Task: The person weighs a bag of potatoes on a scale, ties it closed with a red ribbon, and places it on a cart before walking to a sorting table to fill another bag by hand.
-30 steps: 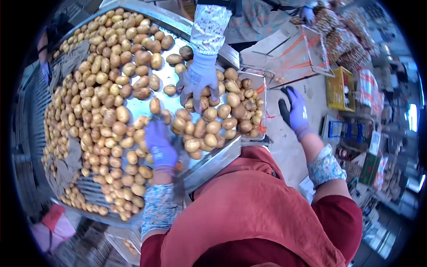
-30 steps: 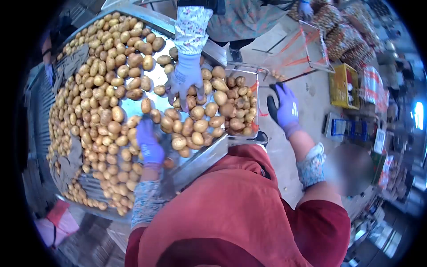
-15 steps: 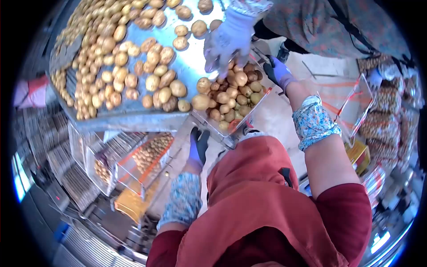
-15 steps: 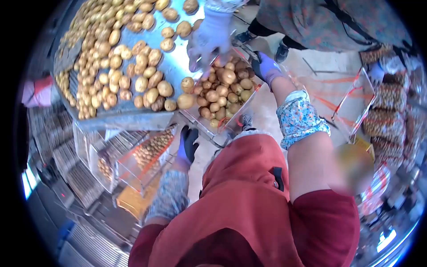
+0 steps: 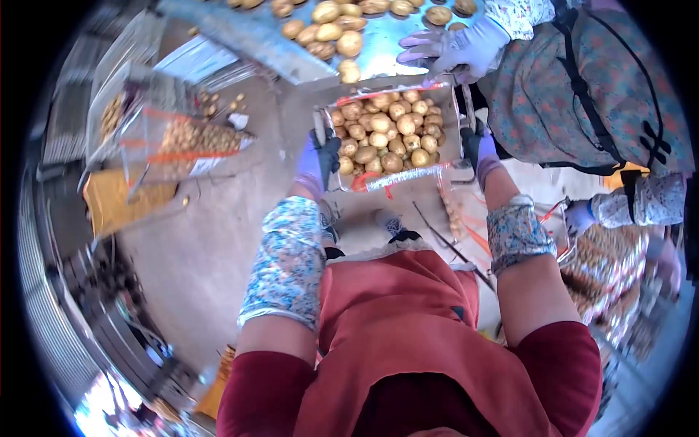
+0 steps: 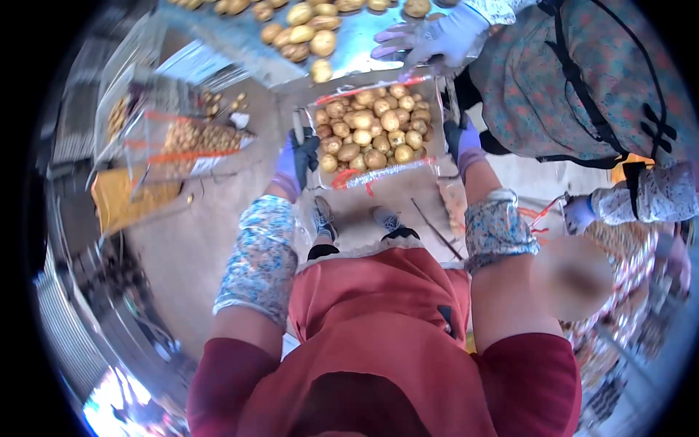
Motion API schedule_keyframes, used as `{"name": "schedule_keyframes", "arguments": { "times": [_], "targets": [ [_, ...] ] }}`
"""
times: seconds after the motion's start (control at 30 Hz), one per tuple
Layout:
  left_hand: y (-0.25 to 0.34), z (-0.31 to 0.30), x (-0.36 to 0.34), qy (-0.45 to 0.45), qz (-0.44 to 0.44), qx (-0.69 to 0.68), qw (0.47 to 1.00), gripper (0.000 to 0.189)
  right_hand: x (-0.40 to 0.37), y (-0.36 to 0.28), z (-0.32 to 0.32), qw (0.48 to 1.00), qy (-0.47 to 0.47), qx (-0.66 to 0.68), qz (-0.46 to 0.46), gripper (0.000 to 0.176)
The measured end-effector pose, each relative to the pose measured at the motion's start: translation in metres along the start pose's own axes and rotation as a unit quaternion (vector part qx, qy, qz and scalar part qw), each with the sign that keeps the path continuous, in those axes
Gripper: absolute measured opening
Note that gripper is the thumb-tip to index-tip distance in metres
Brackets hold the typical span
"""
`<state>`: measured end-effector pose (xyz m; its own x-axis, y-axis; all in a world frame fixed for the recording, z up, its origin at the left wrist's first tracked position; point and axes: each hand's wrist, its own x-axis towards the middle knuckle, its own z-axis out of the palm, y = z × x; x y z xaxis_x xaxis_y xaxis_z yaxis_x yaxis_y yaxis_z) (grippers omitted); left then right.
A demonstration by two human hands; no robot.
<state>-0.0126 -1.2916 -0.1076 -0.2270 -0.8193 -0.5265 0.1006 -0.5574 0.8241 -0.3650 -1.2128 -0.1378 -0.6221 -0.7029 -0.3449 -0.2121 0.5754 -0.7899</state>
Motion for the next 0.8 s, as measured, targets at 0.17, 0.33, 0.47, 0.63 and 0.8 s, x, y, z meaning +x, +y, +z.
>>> {"name": "schedule_keyframes", "arguments": {
  "times": [0.17, 0.33, 0.47, 0.63, 0.8],
  "targets": [
    [-0.049, 0.008, -0.130, 0.073, -0.043, -0.007, 0.996, 0.024, -0.048, 0.076, -0.013, 0.990, -0.122, 0.065, -0.006, 0.064],
    [-0.184, 0.025, -0.269, 0.188, -0.042, -0.152, 0.969, 0.026, -0.143, 0.069, -0.060, 0.940, -0.324, -0.018, 0.102, 0.062],
    [-0.255, 0.061, -0.363, 0.244, -0.034, -0.245, 0.938, 0.024, -0.185, 0.072, -0.086, 0.900, -0.415, -0.130, 0.008, 0.064],
    [-0.304, 0.159, -0.467, 0.381, 0.036, -0.398, 0.834, 0.023, -0.230, 0.029, -0.080, 0.791, -0.543, -0.261, -0.104, 0.064],
    [-0.407, 0.275, -0.544, 0.459, 0.128, -0.591, 0.651, 0.013, -0.321, 0.043, -0.084, 0.580, -0.654, -0.389, -0.292, 0.069]
  ]
}}
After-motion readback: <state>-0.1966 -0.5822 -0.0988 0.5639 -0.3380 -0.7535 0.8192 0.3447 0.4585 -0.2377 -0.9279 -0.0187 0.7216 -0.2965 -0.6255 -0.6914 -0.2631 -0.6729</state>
